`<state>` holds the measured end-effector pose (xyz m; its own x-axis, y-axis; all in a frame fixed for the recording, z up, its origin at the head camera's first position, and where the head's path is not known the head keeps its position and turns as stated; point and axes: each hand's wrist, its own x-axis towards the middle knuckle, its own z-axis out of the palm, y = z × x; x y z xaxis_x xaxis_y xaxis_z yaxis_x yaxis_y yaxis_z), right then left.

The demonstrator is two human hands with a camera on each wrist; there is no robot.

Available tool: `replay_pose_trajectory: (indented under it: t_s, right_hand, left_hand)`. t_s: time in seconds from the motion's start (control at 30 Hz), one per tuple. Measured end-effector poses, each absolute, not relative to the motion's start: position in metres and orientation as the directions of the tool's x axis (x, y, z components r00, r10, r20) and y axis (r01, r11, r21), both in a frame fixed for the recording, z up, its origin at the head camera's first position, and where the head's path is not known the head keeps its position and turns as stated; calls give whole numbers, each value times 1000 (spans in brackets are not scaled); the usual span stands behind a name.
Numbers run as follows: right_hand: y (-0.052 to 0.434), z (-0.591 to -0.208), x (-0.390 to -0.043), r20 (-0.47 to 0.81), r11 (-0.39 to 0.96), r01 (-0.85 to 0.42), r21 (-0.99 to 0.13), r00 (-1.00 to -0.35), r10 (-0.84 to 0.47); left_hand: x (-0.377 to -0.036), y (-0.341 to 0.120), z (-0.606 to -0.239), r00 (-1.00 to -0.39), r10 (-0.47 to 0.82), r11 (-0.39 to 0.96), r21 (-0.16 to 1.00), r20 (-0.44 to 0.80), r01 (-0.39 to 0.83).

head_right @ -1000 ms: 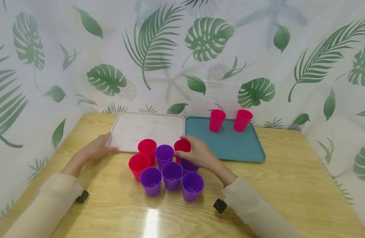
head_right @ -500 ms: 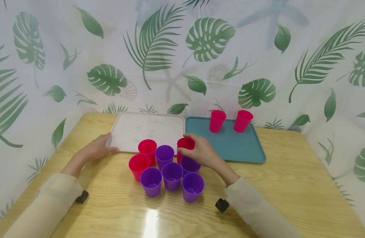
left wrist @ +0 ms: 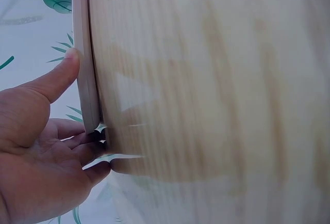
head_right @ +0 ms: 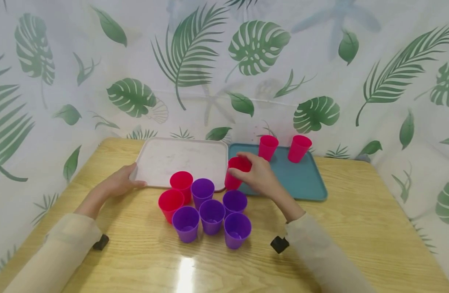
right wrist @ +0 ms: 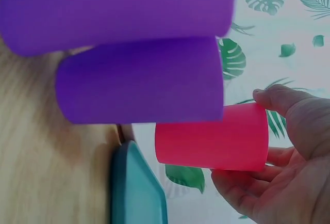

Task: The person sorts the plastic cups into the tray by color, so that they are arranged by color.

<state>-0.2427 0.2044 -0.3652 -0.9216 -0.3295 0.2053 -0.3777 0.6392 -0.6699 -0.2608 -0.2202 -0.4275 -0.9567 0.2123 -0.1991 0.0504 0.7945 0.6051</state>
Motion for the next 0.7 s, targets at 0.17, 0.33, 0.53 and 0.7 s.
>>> replay_pose_trajectory:
  t_s: [0.17, 0.33, 0.53, 0.7]
  right_hand:
    - [213, -359, -248, 197, 653, -347, -674, -935, -293]
    - [226, -353, -254, 174, 679, -300, -671, -953, -249]
    - [241, -352, -259, 168, 703, -261, -662, -965, -200]
    - [250, -355, -264, 156, 710, -229, -666, -974, -167]
  left_hand:
    - [-260, -220, -426, -956, 210, 799, 600, -205, 47]
    - [-259, -220, -426, -956, 197, 800, 600, -218, 28]
    - [-259, -219, -426, -956, 199, 801, 598, -217, 31]
    - [-259, -219, -424, -956, 209, 805, 591, -206, 48]
